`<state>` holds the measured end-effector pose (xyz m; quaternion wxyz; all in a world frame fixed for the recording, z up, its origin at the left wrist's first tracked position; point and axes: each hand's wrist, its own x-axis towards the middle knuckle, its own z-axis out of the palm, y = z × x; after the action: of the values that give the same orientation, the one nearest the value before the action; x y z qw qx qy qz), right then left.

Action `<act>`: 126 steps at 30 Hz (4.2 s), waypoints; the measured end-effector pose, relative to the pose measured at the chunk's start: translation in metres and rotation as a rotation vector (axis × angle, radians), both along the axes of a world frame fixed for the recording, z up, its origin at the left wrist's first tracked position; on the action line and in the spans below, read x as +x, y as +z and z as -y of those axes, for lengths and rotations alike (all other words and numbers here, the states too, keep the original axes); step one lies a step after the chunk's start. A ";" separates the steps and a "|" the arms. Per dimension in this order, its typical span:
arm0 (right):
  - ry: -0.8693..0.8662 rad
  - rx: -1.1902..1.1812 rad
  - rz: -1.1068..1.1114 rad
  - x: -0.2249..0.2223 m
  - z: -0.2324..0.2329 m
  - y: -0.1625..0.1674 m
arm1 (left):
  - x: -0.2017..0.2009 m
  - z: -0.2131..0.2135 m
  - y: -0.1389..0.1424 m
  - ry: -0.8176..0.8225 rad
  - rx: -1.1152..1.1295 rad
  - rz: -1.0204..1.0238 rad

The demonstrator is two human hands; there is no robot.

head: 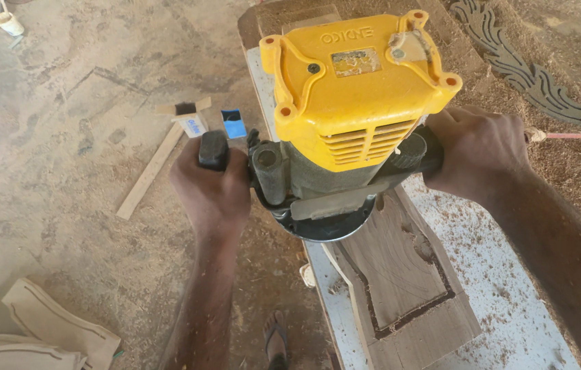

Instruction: The person uses a handheld electric router to carve a decorative pattern into a rectangular wooden board. They guide the tool along the surface, removing material to create recessed lines and shapes. The work is performed on a workbench in a workshop environment.

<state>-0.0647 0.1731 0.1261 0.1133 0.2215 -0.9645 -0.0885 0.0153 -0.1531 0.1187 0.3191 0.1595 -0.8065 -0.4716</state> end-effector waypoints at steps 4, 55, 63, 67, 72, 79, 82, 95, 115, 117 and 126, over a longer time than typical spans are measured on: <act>-0.008 -0.019 0.030 0.000 0.000 0.006 | 0.006 -0.005 0.003 -0.007 0.039 0.046; -0.391 0.094 0.116 0.092 0.057 0.037 | 0.022 0.053 0.029 -0.130 0.026 -0.034; -0.323 0.033 0.056 0.102 0.049 0.035 | 0.028 0.052 0.030 -0.153 0.013 0.016; -0.357 0.055 0.104 0.110 0.048 0.044 | 0.037 0.047 0.038 -0.172 0.086 -0.029; -0.358 0.070 0.089 0.117 0.047 0.051 | 0.046 0.046 0.042 -0.158 0.021 -0.051; -0.231 0.021 0.001 0.124 0.011 0.048 | 0.055 0.021 0.050 -0.164 0.079 -0.048; -0.188 0.023 -0.039 0.127 -0.006 0.045 | 0.061 0.007 0.054 -0.162 0.097 -0.009; -0.386 0.084 0.084 0.093 0.001 0.056 | 0.017 0.002 0.052 -0.207 0.127 0.060; -0.428 0.081 0.211 0.089 0.013 0.070 | 0.010 0.007 0.059 -0.168 0.030 -0.056; -0.394 0.060 0.153 0.089 0.017 0.068 | 0.006 0.013 0.056 -0.172 0.003 -0.080; -0.325 -0.012 0.107 0.135 0.005 0.068 | 0.056 0.005 0.055 -0.162 0.093 -0.008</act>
<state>0.0706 0.1681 0.1942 0.0471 0.0665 -0.9928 -0.0878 0.0717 -0.1586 0.1740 0.2754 0.1066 -0.7927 -0.5333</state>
